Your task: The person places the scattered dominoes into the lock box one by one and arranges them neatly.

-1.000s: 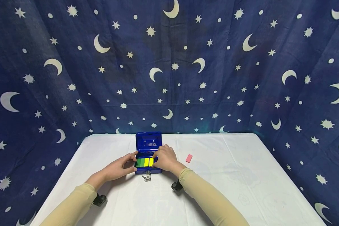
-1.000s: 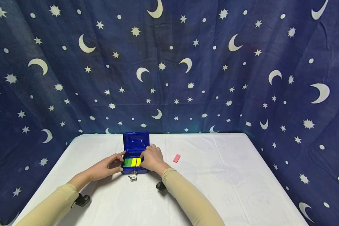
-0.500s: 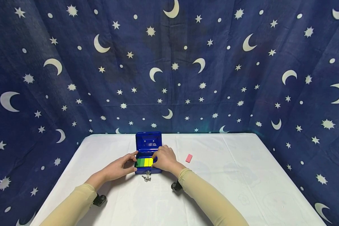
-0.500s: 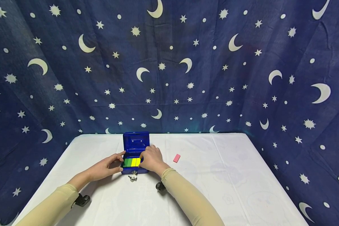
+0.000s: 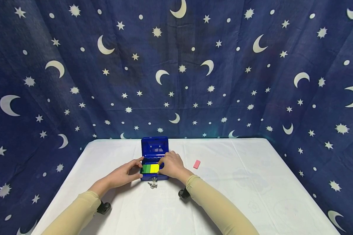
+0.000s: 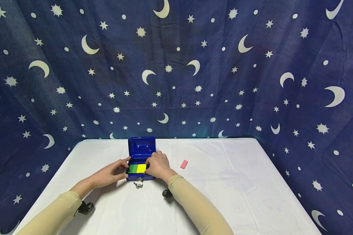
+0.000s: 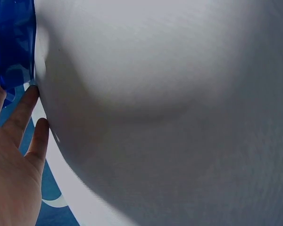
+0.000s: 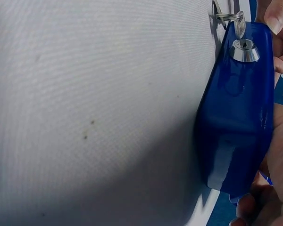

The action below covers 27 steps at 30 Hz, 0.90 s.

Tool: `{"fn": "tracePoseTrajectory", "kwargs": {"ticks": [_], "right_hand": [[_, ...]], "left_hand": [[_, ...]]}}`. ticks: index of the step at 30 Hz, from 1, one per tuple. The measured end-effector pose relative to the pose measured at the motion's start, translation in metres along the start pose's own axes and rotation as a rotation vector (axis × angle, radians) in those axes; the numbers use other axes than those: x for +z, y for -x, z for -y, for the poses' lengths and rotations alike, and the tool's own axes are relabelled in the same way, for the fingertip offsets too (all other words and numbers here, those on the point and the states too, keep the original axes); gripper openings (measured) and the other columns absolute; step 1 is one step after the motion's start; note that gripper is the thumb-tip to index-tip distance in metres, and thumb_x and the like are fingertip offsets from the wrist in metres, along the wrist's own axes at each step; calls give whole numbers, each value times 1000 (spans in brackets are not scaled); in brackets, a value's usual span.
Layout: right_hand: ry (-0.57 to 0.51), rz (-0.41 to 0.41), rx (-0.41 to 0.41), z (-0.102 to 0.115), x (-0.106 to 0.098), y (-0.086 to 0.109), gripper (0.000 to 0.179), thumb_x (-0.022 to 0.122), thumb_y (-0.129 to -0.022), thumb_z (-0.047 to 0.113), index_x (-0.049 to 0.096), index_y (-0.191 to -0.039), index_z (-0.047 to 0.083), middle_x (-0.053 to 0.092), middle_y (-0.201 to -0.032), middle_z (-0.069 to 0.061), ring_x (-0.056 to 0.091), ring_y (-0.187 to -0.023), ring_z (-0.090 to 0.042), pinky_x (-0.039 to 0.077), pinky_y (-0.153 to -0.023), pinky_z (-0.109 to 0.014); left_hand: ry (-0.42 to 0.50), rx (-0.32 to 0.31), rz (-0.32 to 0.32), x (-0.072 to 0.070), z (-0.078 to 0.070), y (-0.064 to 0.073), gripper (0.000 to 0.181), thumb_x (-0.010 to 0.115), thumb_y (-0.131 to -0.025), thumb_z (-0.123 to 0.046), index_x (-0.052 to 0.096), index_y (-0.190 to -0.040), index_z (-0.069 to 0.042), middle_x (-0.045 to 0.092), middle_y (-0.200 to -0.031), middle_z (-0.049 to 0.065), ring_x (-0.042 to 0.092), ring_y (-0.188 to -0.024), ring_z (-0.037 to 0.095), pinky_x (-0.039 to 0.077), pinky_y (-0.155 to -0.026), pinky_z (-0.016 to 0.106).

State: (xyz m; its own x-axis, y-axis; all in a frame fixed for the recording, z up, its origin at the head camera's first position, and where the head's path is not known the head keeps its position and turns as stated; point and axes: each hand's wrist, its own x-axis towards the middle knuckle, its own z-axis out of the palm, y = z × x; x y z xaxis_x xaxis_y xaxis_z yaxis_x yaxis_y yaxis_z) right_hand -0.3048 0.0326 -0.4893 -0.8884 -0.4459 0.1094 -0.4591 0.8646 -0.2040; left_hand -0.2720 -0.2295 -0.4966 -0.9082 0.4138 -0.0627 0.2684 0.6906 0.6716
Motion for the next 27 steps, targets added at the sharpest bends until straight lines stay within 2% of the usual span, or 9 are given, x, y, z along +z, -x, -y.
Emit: {"fn": "tracePoseTrajectory", "kwargs": {"ticks": [27], "right_hand": [[-10, 4, -16, -2, -1, 1, 40, 85, -78, 48, 79, -111, 26, 62, -98, 8, 46, -91, -15, 41, -79, -31]], "left_hand": [[4, 10, -1, 0, -1, 0, 38, 70, -94, -49, 54, -119, -25, 31, -164, -5, 36, -147, 26, 25, -116, 61]]}}
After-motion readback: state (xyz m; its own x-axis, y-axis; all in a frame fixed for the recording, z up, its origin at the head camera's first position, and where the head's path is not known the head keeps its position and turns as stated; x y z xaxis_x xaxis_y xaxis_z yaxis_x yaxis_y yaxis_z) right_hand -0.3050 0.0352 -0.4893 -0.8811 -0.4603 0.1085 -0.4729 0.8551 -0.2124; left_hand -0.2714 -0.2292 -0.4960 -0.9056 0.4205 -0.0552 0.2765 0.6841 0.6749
